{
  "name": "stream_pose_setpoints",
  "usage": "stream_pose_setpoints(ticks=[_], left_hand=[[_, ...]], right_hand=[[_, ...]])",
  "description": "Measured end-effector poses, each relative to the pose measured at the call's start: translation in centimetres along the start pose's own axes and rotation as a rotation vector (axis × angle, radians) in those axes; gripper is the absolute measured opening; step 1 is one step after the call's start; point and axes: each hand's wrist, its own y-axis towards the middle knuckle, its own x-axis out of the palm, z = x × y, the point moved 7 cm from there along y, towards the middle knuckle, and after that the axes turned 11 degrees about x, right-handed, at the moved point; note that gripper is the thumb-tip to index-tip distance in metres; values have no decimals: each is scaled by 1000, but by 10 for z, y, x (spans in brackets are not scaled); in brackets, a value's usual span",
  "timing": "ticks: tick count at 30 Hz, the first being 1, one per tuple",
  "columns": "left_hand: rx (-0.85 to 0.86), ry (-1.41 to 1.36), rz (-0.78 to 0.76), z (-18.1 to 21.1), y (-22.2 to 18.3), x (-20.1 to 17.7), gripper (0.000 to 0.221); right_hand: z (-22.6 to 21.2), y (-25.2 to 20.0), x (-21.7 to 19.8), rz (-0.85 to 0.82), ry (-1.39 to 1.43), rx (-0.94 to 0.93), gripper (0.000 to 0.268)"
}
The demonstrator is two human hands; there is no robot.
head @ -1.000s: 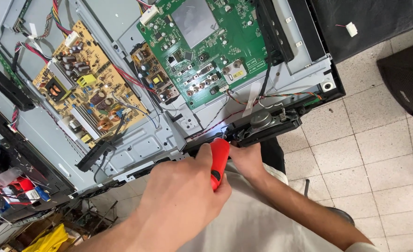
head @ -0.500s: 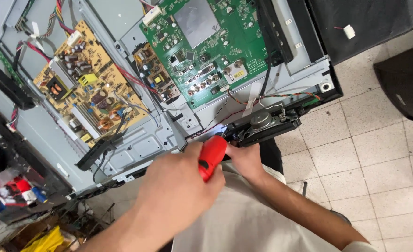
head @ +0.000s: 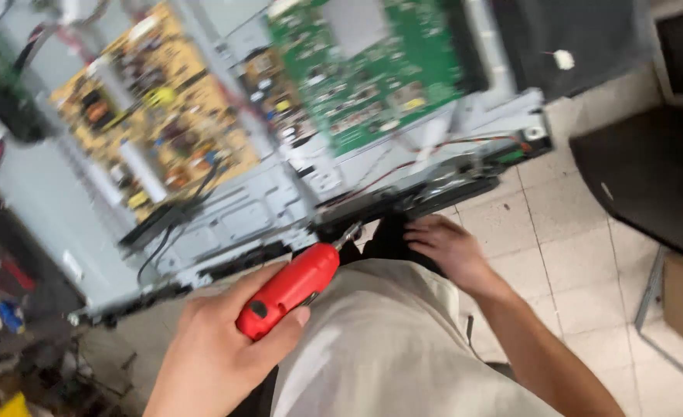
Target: Repairing a television by installing internal components and securing them with an electric screwdriver
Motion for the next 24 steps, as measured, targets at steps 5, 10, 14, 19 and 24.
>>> stream_pose_setpoints(ticks=[5,10,14,19,24], left_hand=[[-36,-88,86,-89,-54,19,46],[-78,-132,154,-180,-93,56,42],[-62,-267,262,-243,-123,73,54],[-50,-381,313,-325,-160,73,53],[-3,-482,311,-414,-187,65,55]], right_hand=[[8,-26,-18,129,294,271,36],[-13,-15,42,141,309,494,38],[10,8,86,57,113,472,41],[-44,3,238,45,37,475,49],[-47,-9,379,35,-112,614,55]])
